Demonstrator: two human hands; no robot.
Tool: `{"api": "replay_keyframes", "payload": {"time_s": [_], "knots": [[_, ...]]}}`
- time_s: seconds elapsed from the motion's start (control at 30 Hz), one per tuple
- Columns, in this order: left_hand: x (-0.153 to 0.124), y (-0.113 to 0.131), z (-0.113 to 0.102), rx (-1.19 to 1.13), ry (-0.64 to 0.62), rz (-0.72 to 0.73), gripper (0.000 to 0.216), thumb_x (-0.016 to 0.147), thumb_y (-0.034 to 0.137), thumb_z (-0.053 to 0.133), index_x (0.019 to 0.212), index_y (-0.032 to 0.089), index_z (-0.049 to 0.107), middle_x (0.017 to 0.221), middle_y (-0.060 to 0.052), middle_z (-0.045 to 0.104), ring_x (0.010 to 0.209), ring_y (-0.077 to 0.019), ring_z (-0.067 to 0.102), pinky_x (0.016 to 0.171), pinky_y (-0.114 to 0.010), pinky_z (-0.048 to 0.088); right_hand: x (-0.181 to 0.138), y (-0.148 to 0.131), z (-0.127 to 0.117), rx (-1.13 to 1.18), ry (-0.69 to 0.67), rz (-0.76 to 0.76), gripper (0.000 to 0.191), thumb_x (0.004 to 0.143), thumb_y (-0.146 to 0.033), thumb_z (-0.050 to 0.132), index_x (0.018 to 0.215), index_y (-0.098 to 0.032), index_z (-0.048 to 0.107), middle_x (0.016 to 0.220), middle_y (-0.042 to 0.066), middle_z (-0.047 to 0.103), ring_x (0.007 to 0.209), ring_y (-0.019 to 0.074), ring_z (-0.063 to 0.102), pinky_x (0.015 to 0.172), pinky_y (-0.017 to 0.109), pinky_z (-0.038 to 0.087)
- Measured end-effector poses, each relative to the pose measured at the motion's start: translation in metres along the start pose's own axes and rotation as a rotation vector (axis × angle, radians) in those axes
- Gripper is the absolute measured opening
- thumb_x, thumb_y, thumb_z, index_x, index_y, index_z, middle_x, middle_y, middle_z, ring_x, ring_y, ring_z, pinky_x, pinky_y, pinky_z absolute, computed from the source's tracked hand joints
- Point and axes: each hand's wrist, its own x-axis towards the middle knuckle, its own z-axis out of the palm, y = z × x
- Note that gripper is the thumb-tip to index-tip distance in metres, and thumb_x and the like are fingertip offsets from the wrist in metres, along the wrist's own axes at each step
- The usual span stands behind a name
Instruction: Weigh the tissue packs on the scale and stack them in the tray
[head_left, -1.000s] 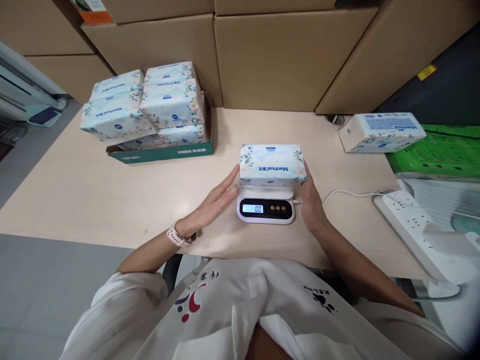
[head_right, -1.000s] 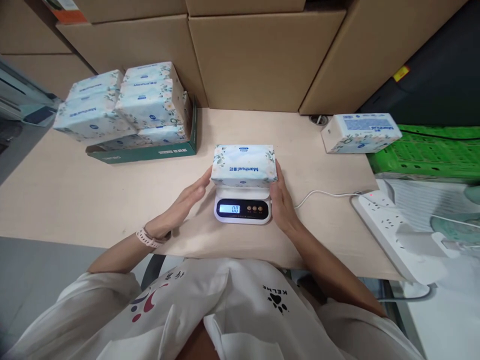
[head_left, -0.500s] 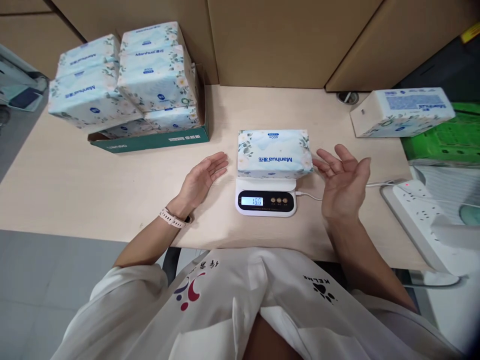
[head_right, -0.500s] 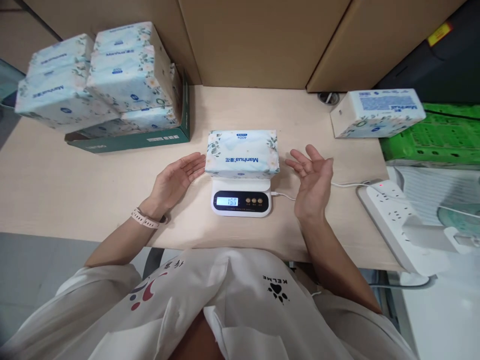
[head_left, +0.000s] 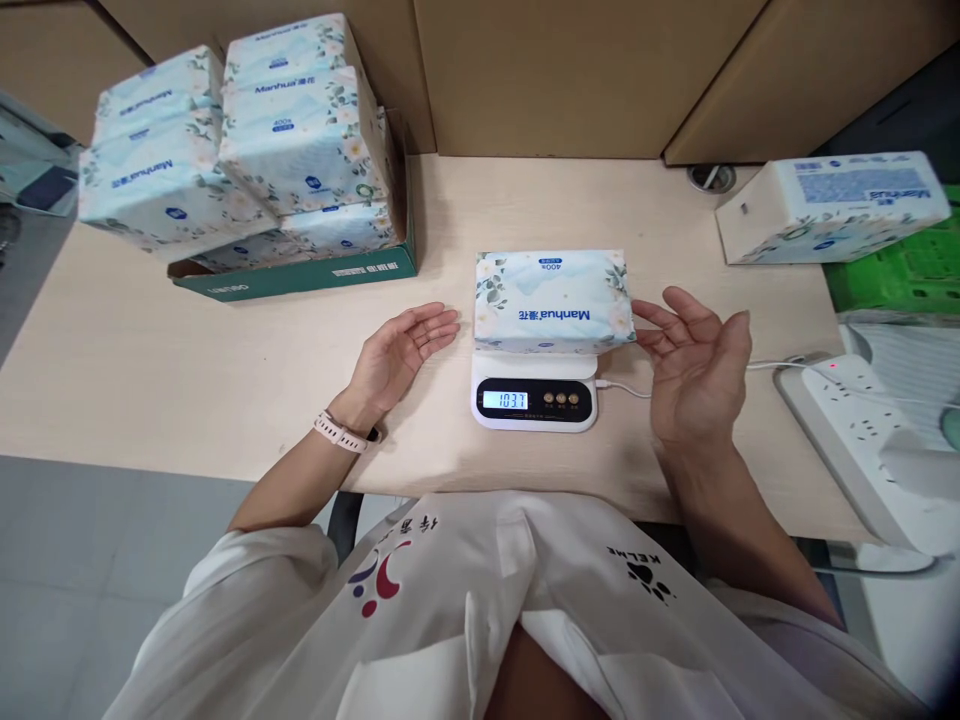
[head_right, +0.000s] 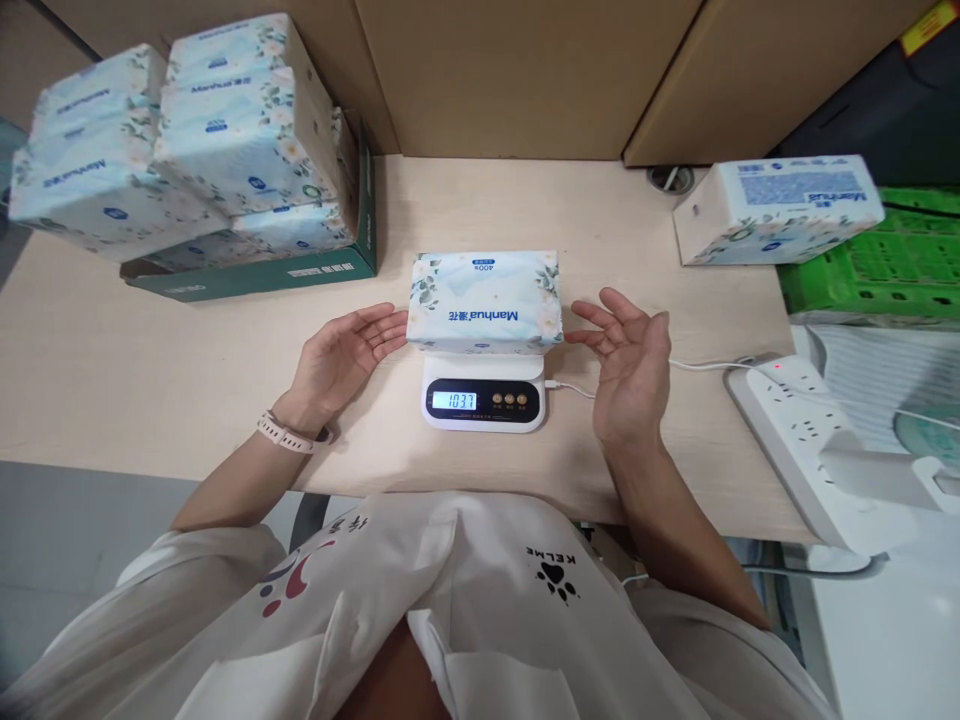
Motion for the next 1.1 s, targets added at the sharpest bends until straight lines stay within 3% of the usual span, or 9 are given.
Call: {"api": "replay_keyframes", "payload": {"time_s": [0.1, 0.17, 0.27, 0.4, 0.63, 0.9, 1.0, 1.1], "knots": [[0.0006, 0.0, -0.001, -0.011, -0.001, -0.002, 0.036, 0.097, 0.043, 0.068, 0.116, 0.016, 0.084, 0.134, -0.016, 0.085, 0.139, -0.0326, 0.076, 0.133, -0.054, 0.051, 0.0005, 0.0005, 0.0, -0.012, 0.017, 0.003, 0.064, 0.098, -0.082, 0.053, 0.108, -0.027, 0.084, 0.115, 0.014, 0.085, 0.11, 0.0311, 0.079, 0.084, 0.048, 0.061], [0.0008, 0.0, -0.0017, -0.026, -0.003, -0.005, 0.035, 0.098, 0.042, 0.068, 0.115, 0.015, 0.084, 0.132, -0.016, 0.085, 0.136, -0.0321, 0.077, 0.132, -0.054, 0.052, 0.0012, 0.0013, -0.0009, -0.009, 0.014, 0.0, 0.064, 0.098, -0.081, 0.053, 0.109, -0.026, 0.084, 0.112, 0.013, 0.085, 0.092, 0.0266, 0.078, 0.081, 0.046, 0.059], [0.0009, 0.0, -0.0015, -0.059, -0.006, -0.01, 0.033, 0.098, 0.04, 0.068, 0.113, 0.015, 0.084, 0.127, -0.015, 0.086, 0.128, -0.0298, 0.08, 0.129, -0.051, 0.055, 0.002, 0.0012, -0.0021, 0.006, 0.005, 0.013, 0.065, 0.097, -0.081, 0.055, 0.11, -0.025, 0.086, 0.106, 0.011, 0.087, 0.061, 0.0172, 0.061, 0.084, 0.045, 0.058], [0.0005, 0.0007, 0.0004, -0.097, 0.005, -0.017, 0.03, 0.098, 0.037, 0.069, 0.111, 0.014, 0.084, 0.122, -0.014, 0.087, 0.118, -0.026, 0.082, 0.123, -0.046, 0.058, 0.0017, -0.0018, -0.0007, 0.009, 0.018, 0.053, 0.069, 0.095, -0.087, 0.053, 0.107, -0.026, 0.085, 0.103, 0.007, 0.086, 0.052, 0.0126, 0.05, 0.081, 0.044, 0.057], [0.0006, 0.0017, 0.0021, -0.122, 0.018, -0.028, 0.029, 0.098, 0.034, 0.067, 0.108, 0.013, 0.084, 0.118, -0.014, 0.088, 0.113, -0.0239, 0.082, 0.115, -0.041, 0.061, 0.0008, -0.0032, 0.001, 0.014, 0.026, 0.057, 0.072, 0.099, -0.088, 0.047, 0.106, -0.026, 0.084, 0.102, 0.007, 0.085, 0.05, 0.0126, 0.043, 0.073, 0.041, 0.054], [0.0005, 0.0029, 0.0025, -0.11, 0.026, -0.026, 0.029, 0.099, 0.033, 0.066, 0.109, 0.013, 0.083, 0.118, -0.015, 0.087, 0.112, -0.024, 0.083, 0.117, -0.041, 0.06, 0.0022, -0.0023, 0.0003, -0.009, 0.048, 0.059, 0.076, 0.099, -0.089, 0.045, 0.106, -0.024, 0.083, 0.102, 0.007, 0.085, 0.049, 0.0114, 0.042, 0.079, 0.042, 0.053], [0.0008, 0.003, 0.0021, -0.104, 0.028, -0.031, 0.029, 0.098, 0.035, 0.067, 0.108, 0.014, 0.083, 0.119, -0.015, 0.087, 0.113, -0.0248, 0.083, 0.119, -0.042, 0.059, 0.0024, -0.0006, 0.0011, -0.009, 0.053, 0.031, 0.072, 0.1, -0.085, 0.049, 0.107, -0.021, 0.082, 0.103, 0.009, 0.084, 0.056, 0.013, 0.052, 0.08, 0.041, 0.053], [0.0013, 0.0025, 0.0015, -0.105, 0.024, -0.033, 0.029, 0.098, 0.035, 0.067, 0.108, 0.014, 0.083, 0.118, -0.014, 0.087, 0.113, -0.0248, 0.083, 0.118, -0.042, 0.059, 0.0024, 0.002, 0.0026, -0.02, 0.08, -0.054, 0.063, 0.101, -0.077, 0.053, 0.106, -0.021, 0.082, 0.107, 0.011, 0.082, 0.084, 0.0211, 0.073, 0.077, 0.04, 0.055]]}}
